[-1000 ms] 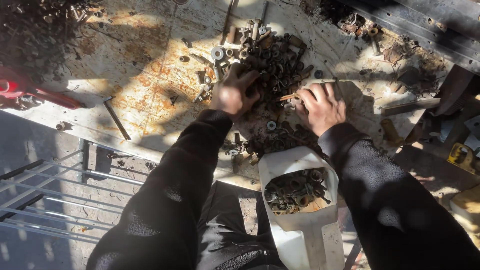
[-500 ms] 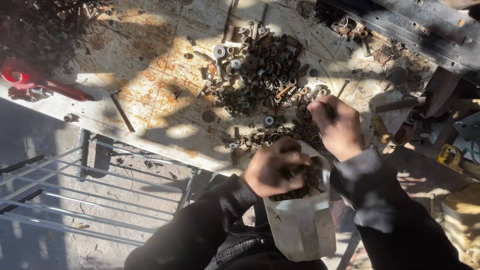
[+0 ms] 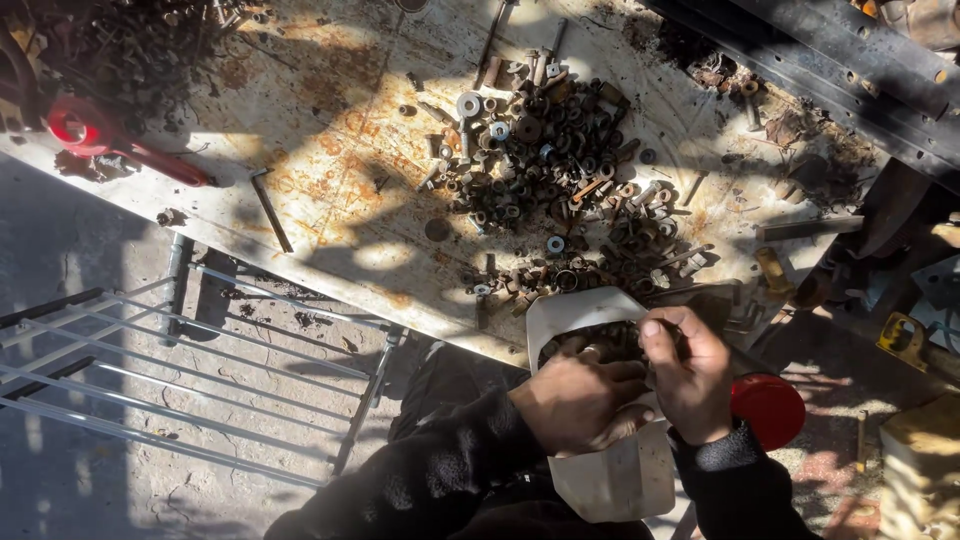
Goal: The person sorts a pile of mixed metal hardware, including bolts, nuts, and washers, on a workbench. They pick up handfuls of the parts and place them into a white plastic container, repeating the process until the pile is cleared.
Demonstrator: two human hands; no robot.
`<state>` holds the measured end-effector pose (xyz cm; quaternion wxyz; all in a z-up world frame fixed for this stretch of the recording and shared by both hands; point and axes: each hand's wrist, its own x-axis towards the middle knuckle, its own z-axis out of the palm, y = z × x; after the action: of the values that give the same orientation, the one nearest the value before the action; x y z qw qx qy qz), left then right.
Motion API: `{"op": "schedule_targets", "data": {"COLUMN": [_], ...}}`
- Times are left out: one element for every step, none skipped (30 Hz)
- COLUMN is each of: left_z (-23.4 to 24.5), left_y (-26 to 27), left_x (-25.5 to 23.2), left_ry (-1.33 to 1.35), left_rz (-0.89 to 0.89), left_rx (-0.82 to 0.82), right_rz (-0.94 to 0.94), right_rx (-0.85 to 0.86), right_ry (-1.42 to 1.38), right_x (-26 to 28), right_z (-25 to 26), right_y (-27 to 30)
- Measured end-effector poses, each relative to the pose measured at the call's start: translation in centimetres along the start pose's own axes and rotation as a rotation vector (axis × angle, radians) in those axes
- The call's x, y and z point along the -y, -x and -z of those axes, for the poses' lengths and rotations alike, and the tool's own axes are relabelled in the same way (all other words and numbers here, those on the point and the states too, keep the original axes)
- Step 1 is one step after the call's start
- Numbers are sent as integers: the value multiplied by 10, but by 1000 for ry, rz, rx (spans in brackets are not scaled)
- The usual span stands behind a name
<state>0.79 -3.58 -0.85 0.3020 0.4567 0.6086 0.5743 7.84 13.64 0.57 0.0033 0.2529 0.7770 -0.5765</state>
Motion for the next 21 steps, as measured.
{"op": "schedule_targets", "data": {"left_z": [-8, -15, -3, 9, 20, 34, 47, 61, 64, 66, 70, 64, 58, 52, 51, 49, 47, 46, 47, 48, 52], "left_y": [10, 19, 23, 26, 30, 36, 41, 46, 66, 85, 103, 118, 133, 148, 141, 135, 129, 111, 93, 74, 72], "left_x": [3, 7, 0, -6, -12, -15, -19, -22, 13, 48, 85, 117, 150, 183, 202, 220, 238, 249, 259, 269, 261], "left_ry": [-169, -338, -337, -350, -364, -364, -346, -325, -322, -579, -838, -837, -910, -976, -968, -1022, -1072, -1064, -1097, -1119, -1114], "left_rz": [29, 57, 59, 49, 38, 38, 12, -16, -15, -20, -33, -38, 103, 239, 235, 152, 71, 70, -130, -330, -329], "left_rx": [15, 30, 32, 23, 12, 12, -235, -481, -479, -457, -432, -431, -239, -41, -37, 137, 310, 313, 153, -10, -6], "right_rz": [29, 58, 56, 24, -7, -6, 16, 39, 35, 52, 74, 74, 121, 168, 159, 189, 221, 213, 260, 306, 300], "right_rx": [34, 68, 69, 129, 189, 190, 257, 325, 323, 417, 507, 502, 509, 516, 512, 460, 411, 413, 332, 250, 251], "right_ry": [79, 157, 156, 172, 189, 189, 339, 489, 489, 487, 486, 488, 508, 527, 530, 590, 649, 651, 688, 725, 723], "right_x": [1, 1, 6, 10, 14, 16, 19, 22, 25, 27, 30, 24, 18, 11, 14, 17, 21, 18, 15, 13, 4], "right_z": [0, 0, -1, -2, -3, -4, -4, -4, -5, -6, -7, -6, -5, -5, -6, -8, -10, -11, -13, -14, -14], "right_y": [1, 2, 2, 2, 1, -1, -2, -4, -4, -4, -5, -3, -1, 1, 5, 10, 14, 22, 29, 36, 43]}}
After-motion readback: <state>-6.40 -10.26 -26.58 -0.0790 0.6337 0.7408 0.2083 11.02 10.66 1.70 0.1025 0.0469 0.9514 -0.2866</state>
